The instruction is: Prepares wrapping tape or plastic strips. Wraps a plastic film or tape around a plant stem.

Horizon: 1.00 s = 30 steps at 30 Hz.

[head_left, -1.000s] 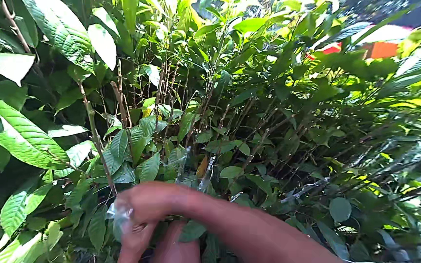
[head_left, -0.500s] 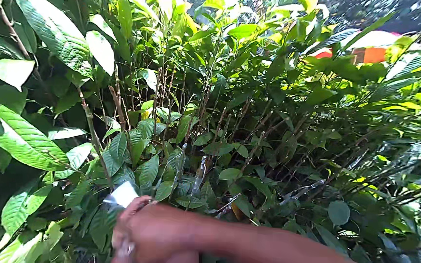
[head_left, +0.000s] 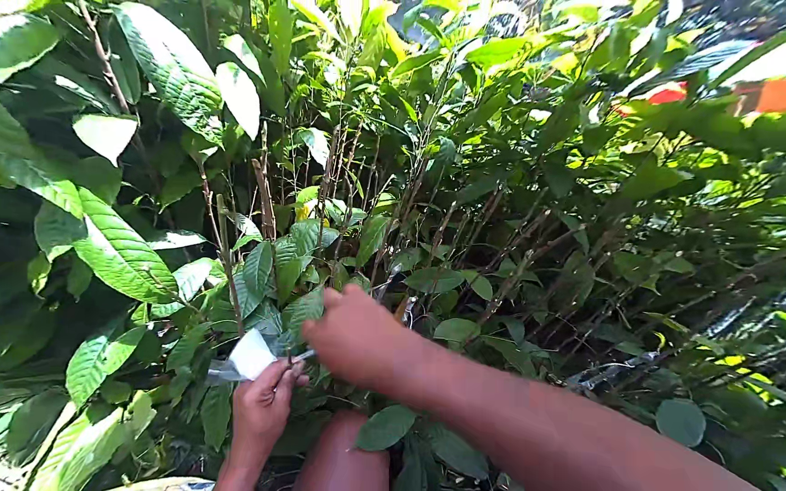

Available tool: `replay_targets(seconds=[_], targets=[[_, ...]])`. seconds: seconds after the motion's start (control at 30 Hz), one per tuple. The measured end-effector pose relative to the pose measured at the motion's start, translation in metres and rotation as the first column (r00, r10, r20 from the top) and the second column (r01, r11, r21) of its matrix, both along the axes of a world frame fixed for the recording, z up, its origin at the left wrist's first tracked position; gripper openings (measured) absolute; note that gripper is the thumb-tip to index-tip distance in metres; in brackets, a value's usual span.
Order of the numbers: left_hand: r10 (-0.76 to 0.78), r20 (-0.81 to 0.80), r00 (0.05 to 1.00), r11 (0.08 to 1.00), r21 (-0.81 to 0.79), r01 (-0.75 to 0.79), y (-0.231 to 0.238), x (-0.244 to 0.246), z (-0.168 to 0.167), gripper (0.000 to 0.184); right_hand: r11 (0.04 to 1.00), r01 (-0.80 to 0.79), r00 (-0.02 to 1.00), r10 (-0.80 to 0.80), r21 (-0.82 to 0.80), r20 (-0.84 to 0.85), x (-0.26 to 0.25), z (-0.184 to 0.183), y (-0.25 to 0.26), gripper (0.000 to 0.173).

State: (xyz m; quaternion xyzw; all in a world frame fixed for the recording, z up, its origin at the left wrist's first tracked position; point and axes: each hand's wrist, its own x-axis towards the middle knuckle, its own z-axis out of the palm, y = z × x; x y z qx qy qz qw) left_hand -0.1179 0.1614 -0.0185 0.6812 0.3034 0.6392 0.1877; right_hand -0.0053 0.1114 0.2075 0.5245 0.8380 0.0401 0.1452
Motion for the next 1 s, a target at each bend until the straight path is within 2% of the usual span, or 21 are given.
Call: replay_targets(seconds=[0.07, 0.13, 0.17, 0.23, 0.3, 0.37, 0.53, 0.6, 0.67, 0.73, 0.77, 0.8, 0.87, 0.9, 0.93, 0.97, 1.0], targets=[[0.144, -0.042, 0.989, 0.989, -0.021, -0.145, -0.009, -0.001, 0.011, 0.025, 0.991, -0.059, 0.989, 0.041, -0.124, -0.145, -0.016, -0.003, -0.016, 0.019], [0.099, -0.108, 0.989, 0.993, -0.048, -0.105, -0.013, 0.006, 0.013, 0.023, 0.967, -0.072, 0.946, -0.011, -0.244, -0.324, -0.021, 0.01, -0.003, 0.021], [0.041, -0.13, 0.991, 0.998, -0.03, -0.046, -0.009, 0.008, 0.007, 0.025, 0.959, -0.055, 0.941, -0.044, -0.279, -0.336, -0.014, 0.016, 0.012, 0.027], [-0.041, -0.109, 0.993, 0.999, -0.013, 0.04, -0.006, 0.006, 0.002, 0.029, 0.971, 0.042, 0.975, -0.092, -0.237, -0.203, 0.003, 0.011, 0.032, 0.03], [-0.033, -0.041, 0.999, 0.999, 0.005, 0.034, -0.004, 0.0, 0.003, 0.029, 0.983, 0.12, 0.991, -0.128, -0.14, -0.049, 0.005, -0.004, 0.026, 0.025], [0.004, 0.026, 1.0, 1.0, 0.008, -0.004, -0.008, -0.001, 0.003, 0.026, 0.986, 0.139, 0.989, -0.143, -0.097, -0.041, -0.001, -0.017, 0.015, 0.023], [0.044, 0.195, 0.98, 0.996, -0.091, -0.027, -0.002, -0.004, 0.011, 0.021, 0.985, 0.109, 0.962, -0.139, -0.136, -0.236, 0.013, -0.024, -0.001, 0.019], [0.056, 0.261, 0.964, 0.99, -0.142, -0.019, 0.002, -0.007, 0.016, 0.019, 0.993, 0.001, 0.956, -0.035, -0.118, -0.292, 0.006, -0.027, -0.027, 0.025], [0.016, 0.292, 0.956, 0.983, -0.18, 0.038, 0.0, -0.005, 0.02, 0.019, 0.982, -0.126, 0.902, 0.054, -0.143, -0.429, -0.005, -0.026, -0.048, 0.035], [-0.024, 0.207, 0.978, 0.986, -0.154, 0.057, -0.01, 0.006, 0.021, 0.02, 0.966, -0.136, 0.796, -0.023, -0.217, -0.604, -0.009, -0.016, -0.042, 0.027], [-0.026, 0.139, 0.99, 0.992, -0.117, 0.042, -0.016, 0.013, 0.021, 0.019, 0.97, -0.09, 0.772, -0.075, -0.225, -0.631, -0.006, -0.006, -0.03, 0.026], [-0.028, 0.066, 0.997, 0.998, -0.055, 0.031, -0.018, 0.019, 0.019, 0.015, 0.981, -0.013, 0.811, -0.104, -0.196, -0.576, 0.001, 0.007, -0.015, 0.033], [-0.052, 0.029, 0.998, 0.999, 0.018, 0.051, -0.014, 0.02, 0.015, 0.018, 0.989, 0.148, 0.957, -0.146, -0.01, -0.25, 0.013, 0.019, 0.006, 0.044], [-0.038, 0.055, 0.998, 0.999, 0.015, 0.037, -0.01, 0.015, 0.015, 0.019, 0.986, 0.123, 0.986, -0.108, 0.113, -0.124, 0.016, 0.01, 0.007, 0.04], [-0.03, 0.092, 0.995, 1.0, -0.006, 0.03, -0.007, 0.009, 0.017, 0.02, 0.983, 0.067, 0.995, -0.051, 0.173, -0.09, 0.017, -0.003, -0.001, 0.031], [-0.018, 0.122, 0.992, 0.999, -0.025, 0.021, -0.006, 0.007, 0.019, 0.02, 0.987, 0.021, 0.991, 0.001, 0.158, -0.134, 0.015, -0.013, -0.013, 0.024], [-0.004, 0.123, 0.992, 0.999, -0.032, 0.008, -0.008, 0.008, 0.022, 0.02, 0.997, -0.006, 0.968, 0.026, 0.083, -0.249, 0.011, -0.019, -0.022, 0.021]])
